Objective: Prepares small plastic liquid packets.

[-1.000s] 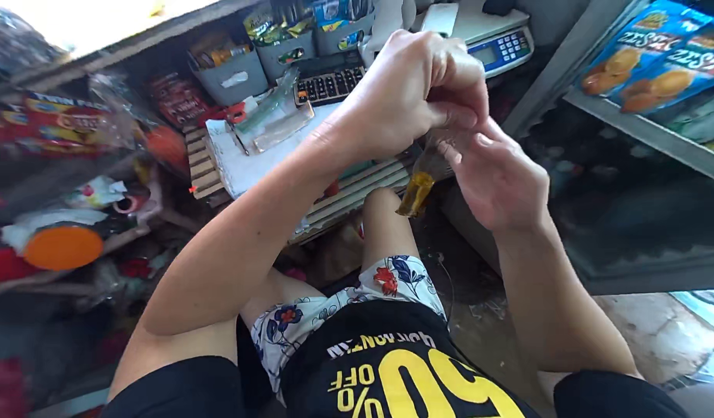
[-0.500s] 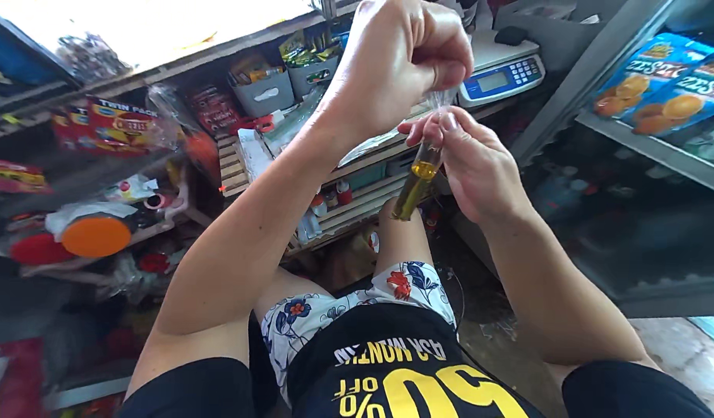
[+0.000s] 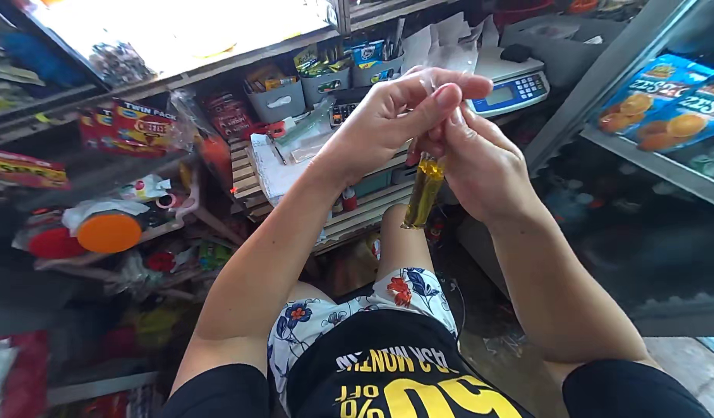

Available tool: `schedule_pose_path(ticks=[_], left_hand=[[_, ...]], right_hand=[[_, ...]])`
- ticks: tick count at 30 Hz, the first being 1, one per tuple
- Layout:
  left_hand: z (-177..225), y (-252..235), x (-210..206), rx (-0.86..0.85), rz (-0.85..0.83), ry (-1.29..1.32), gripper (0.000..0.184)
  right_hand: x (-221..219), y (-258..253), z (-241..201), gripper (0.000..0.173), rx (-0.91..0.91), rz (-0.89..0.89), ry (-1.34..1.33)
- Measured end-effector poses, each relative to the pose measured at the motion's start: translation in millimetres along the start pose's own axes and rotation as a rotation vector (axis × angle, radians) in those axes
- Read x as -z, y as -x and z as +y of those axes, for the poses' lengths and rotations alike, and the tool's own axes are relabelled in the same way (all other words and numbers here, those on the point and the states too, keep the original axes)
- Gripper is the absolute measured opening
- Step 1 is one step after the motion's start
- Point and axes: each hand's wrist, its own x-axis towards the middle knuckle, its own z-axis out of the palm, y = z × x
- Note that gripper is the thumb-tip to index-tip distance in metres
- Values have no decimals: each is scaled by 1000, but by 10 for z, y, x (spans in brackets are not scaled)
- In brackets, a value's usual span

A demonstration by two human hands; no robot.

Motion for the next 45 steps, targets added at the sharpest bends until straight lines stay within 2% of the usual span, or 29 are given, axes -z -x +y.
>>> schedule_pose_path(ticks=[4,8,10,13,14,16,18,22,29,39,42,43,45], left_hand=[[-43,-73,-35,-71,71,-23,18],[-471,-267,181,-260,70,-104,17],[-411,-247,116,-198,109,-29,18],[54,-120,-172,142,280,155,20],[59,-123,-170,156,286,156,21],[-253,-208,54,-10,182,88,22],[-440,-289,174,-111,144,5,24],[47,-154,-208,96,366,107,18],[121,-188,-288,-17,516,36,18],[210,-183,-160,65,602,-32,22],[90,-79,-101,68,516,50,21],[-92,28,-52,8,420,123,23],[-777,344,101,-170,76,287,50]], right_hand=[[5,49,-38,34,-37,38,-14],[91,8,-103,30,-59,123,-28],[104,-25,-149,28,-87,163,-45],[147,-75,-231,31,-146,160,-71],[175,-80,-262,34,-178,146,-86],[227,-84,-306,40,-238,138,-129],[214,-101,-297,32,-231,176,-111],[156,-129,-262,23,-135,220,-23],[-43,-25,-199,26,-80,298,38],[-108,-2,-118,27,-86,210,87],[-114,39,-110,27,-151,147,110],[-106,64,-106,28,-165,113,84],[-60,79,-79,30,-166,62,-11]])
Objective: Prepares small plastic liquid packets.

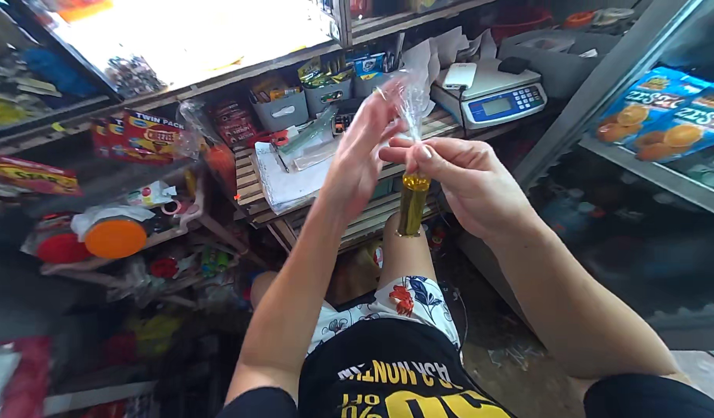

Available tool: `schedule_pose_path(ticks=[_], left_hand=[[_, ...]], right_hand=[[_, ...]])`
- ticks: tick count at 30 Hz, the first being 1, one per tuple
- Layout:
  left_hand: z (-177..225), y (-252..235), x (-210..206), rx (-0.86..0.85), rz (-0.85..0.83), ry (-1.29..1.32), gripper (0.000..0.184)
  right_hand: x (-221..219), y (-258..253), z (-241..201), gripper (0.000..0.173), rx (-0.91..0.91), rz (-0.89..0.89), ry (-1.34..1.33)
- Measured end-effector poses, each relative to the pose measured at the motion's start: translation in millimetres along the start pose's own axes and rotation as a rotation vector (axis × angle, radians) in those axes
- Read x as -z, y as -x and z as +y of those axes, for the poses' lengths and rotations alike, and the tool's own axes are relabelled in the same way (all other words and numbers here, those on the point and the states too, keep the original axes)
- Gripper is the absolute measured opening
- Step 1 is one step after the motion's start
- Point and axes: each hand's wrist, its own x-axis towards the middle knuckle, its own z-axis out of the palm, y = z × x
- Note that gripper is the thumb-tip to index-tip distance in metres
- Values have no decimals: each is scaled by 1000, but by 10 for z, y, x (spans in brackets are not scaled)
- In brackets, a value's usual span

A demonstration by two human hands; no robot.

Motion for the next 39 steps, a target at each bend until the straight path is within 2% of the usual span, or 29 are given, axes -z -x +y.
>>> schedule_pose_path(ticks=[1,2,3,5,7,9,11,14,16,18,19,21,23,26,28,30,31,33,34,36,37,39], left_hand=[[-172,224,-66,107,44,104,58],[-211,404,-277,309,175,178,65],[-253,532,-459,472,226,307,69],[-357,714,-691,551,228,647,61],[-447,815,-753,487,208,877,42],[-493,882,-739,405,256,800,33],[-525,940,-733,280,366,375,31],[-666,992,-713,147,558,-357,45],[-755,1060,-696,211,516,-494,45],[-790,1179,-706,361,325,-256,41],[-802,1245,-719,440,240,-44,50],[-829,1323,-797,567,217,271,65],[-876,1373,-865,540,189,267,57],[-985,1387,-951,402,162,-129,46],[-1077,1393,-1010,373,268,-332,40],[-1133,1375,-1062,422,390,-420,47],[-1133,1368,-1065,455,397,-426,50],[-1092,1375,-1047,504,319,-301,47],[-1063,1393,-1032,530,247,-144,45],[-1017,1376,-1047,653,184,213,68],[-1012,1365,-1064,677,177,331,70],[-1062,1386,-1063,590,139,390,51]], right_hand=[[38,-5,8,31,3,-20,-60],[76,-17,10,32,0,-27,-112],[108,-27,9,33,-16,-26,-153],[144,-52,33,34,-38,-11,-207],[168,-61,102,34,-49,14,-235],[188,-24,172,34,-69,50,-223],[200,40,235,34,-69,90,-163],[135,154,414,31,-51,178,-69],[87,251,557,30,-83,214,-107],[82,363,674,31,-156,217,-177],[94,416,718,32,-194,216,-204],[149,514,789,32,-236,202,-233],[179,628,810,29,-266,222,-242],[182,812,838,26,-241,294,-171],[169,910,899,25,-180,332,-94],[172,976,965,27,-152,352,-42],[184,999,998,28,-152,354,-52],[224,1027,1050,29,-159,344,-113],[251,1036,1060,28,-170,323,-146],[273,1039,1066,28,-191,296,-184],[274,1041,1060,27,-193,283,-200],[299,1059,1040,27,-176,256,-172]])
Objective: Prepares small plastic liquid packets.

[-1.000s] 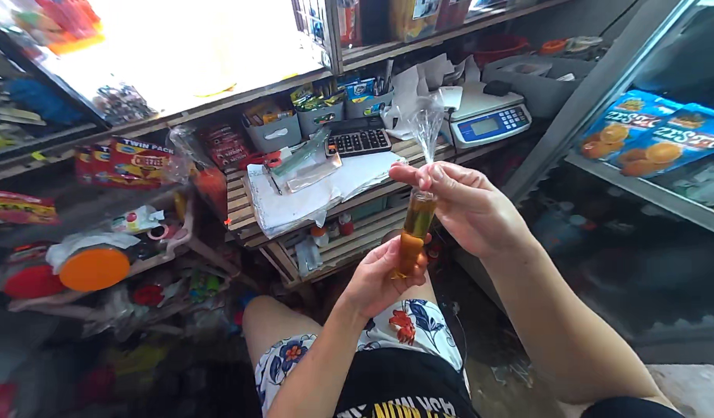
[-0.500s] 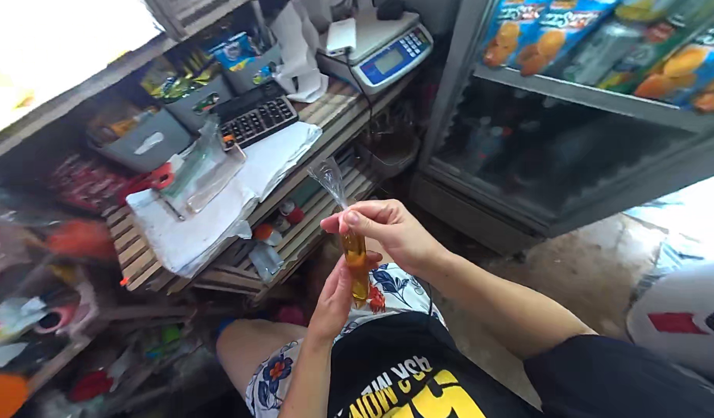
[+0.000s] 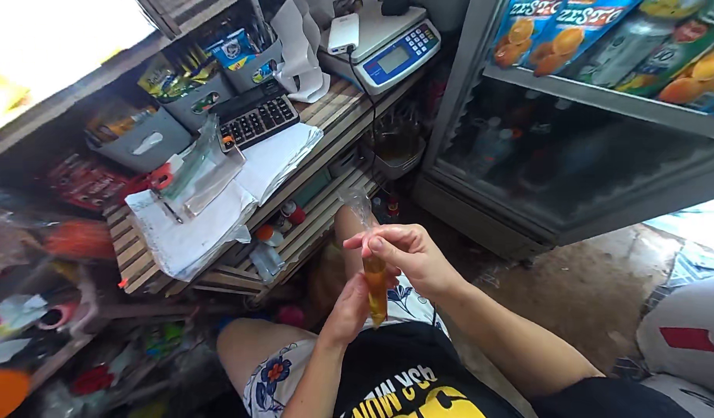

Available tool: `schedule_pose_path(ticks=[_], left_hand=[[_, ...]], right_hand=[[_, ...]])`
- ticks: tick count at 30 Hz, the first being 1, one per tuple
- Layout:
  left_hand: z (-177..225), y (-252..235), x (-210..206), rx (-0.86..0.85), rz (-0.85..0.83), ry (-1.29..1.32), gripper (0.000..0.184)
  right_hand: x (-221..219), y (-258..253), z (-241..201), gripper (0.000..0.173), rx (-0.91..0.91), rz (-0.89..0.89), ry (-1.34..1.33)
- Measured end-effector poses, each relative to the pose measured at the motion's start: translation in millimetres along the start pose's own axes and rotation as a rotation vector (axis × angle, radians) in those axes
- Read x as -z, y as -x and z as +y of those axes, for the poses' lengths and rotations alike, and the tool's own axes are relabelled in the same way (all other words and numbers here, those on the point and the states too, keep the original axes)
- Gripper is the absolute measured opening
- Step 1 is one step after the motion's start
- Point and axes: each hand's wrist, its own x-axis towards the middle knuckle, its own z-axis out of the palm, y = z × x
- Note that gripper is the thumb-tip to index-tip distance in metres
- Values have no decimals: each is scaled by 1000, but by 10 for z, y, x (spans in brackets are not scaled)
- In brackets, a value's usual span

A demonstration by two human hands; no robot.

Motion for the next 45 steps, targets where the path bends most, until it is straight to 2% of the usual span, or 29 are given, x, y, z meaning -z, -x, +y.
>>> schedule_pose_path(ticks=[2,4,7,9,12,15,17,19,22,24,25,26,28,29,30,32,34,36,38,39,42,43,45], left_hand=[[-18,-35,31,-109,44,-167,41],[-15,-101,16,-160,177,-237,40],[-26,-193,-55,-171,347,-335,52],[-73,-183,-41,-191,310,-443,68],[-66,-82,3,-127,183,-410,74],[4,-57,34,-50,172,-275,54],[34,-80,46,-70,147,-297,39],[31,-114,-7,-110,203,-333,32],[-96,-194,-91,-190,410,-422,49],[-159,-177,-41,-225,357,-433,68],[-127,-140,-2,-194,302,-357,69],[-53,-90,44,-133,270,-247,60],[207,20,168,78,309,-122,29],[398,59,207,237,343,-133,36],[585,89,230,415,317,-178,54],[840,122,240,675,69,-196,76],[960,111,198,770,-85,-222,68],[1029,102,163,772,-85,-325,45],[1063,109,139,648,-97,-588,31],[1052,137,120,497,-114,-845,30],[867,199,173,-321,-114,-1851,19],[825,183,197,-505,-93,-2011,18],[748,167,205,-681,-22,-2084,18]], right_hand=[[-4,16,7,26,48,20,6],[-25,39,33,24,64,43,33],[-75,72,115,23,34,82,28],[-115,86,179,24,11,103,-30],[-115,81,231,26,-15,98,-112],[-65,67,226,28,-7,58,-76],[-27,58,226,28,20,44,-37],[-16,54,234,28,36,45,5],[-80,73,285,26,42,57,16],[-132,89,343,25,33,81,-43],[-132,89,382,25,31,96,-59],[-107,88,425,24,44,102,-32],[-2,85,495,24,147,33,197],[54,79,526,26,235,-42,365],[86,76,557,27,327,-125,531],[75,89,638,25,519,-231,801],[32,98,692,22,660,-276,967],[35,80,699,20,721,-297,1023],[63,45,694,18,724,-316,992],[80,33,683,18,704,-336,953],[129,9,605,24,544,-408,761],[130,17,576,26,463,-410,667],[146,25,512,31,310,-388,504]])
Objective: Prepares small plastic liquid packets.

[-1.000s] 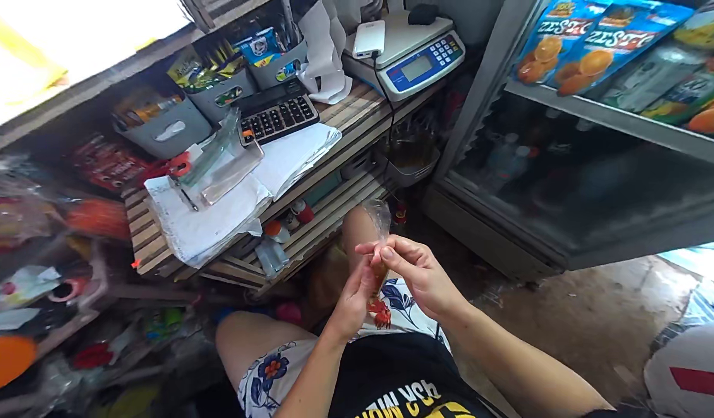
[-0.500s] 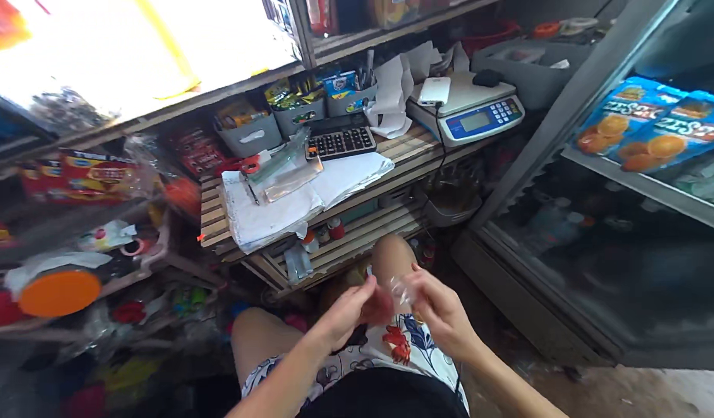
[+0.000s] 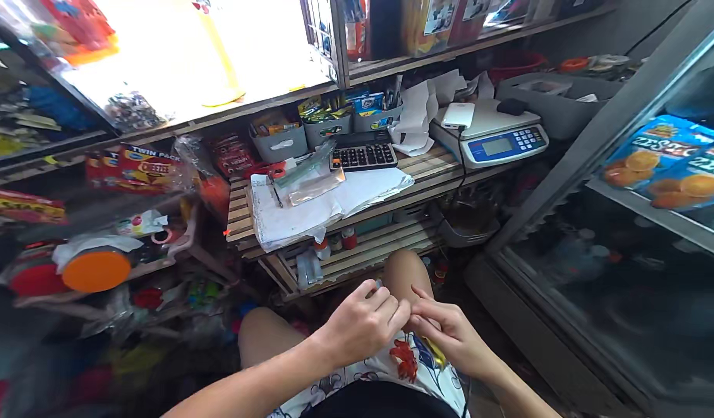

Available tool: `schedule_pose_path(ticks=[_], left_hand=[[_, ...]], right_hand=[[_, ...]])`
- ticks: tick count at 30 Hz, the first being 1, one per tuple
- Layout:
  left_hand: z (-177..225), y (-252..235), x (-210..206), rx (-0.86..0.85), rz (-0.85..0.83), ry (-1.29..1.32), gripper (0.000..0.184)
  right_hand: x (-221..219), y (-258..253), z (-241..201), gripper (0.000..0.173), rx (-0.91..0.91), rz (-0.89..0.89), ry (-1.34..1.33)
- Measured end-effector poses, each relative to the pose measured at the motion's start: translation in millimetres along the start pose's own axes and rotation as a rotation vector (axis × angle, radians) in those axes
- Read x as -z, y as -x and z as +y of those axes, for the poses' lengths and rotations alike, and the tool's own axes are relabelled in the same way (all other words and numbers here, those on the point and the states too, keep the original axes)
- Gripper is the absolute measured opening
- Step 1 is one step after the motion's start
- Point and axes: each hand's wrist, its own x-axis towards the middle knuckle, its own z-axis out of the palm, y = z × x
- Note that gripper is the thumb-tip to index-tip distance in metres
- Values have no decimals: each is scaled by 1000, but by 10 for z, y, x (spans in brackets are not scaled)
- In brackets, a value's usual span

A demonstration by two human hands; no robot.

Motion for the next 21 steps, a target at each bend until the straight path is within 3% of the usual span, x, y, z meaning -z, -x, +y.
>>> schedule_pose_path(ticks=[4,6,8,10,12,13,15,17,19,21], left_hand=[[118,85,-160,128,75,78,15],[207,89,-261,339,99,246,21],[299,15,-265,641,117,752,29],[389,-116,-244,1004,255,1309,21],[424,-227,-215,1361,377,1680,13],[423,-228,-210,1418,402,1797,14],[397,-134,-230,1265,403,1959,16],[314,50,-292,878,325,1828,13],[188,174,-284,562,193,1198,20],[165,202,-304,431,163,536,26]], right_hand=[[-30,56,13,32,-81,105,-49],[-110,102,54,30,-65,205,67],[-200,117,96,26,-19,298,181],[-251,107,110,23,25,325,247],[-261,105,121,22,41,277,243],[-249,106,129,22,40,252,217],[-164,98,127,24,19,207,124],[-72,106,114,26,-7,178,66],[-33,120,113,27,-16,163,111],[-81,127,110,26,-7,173,212]])
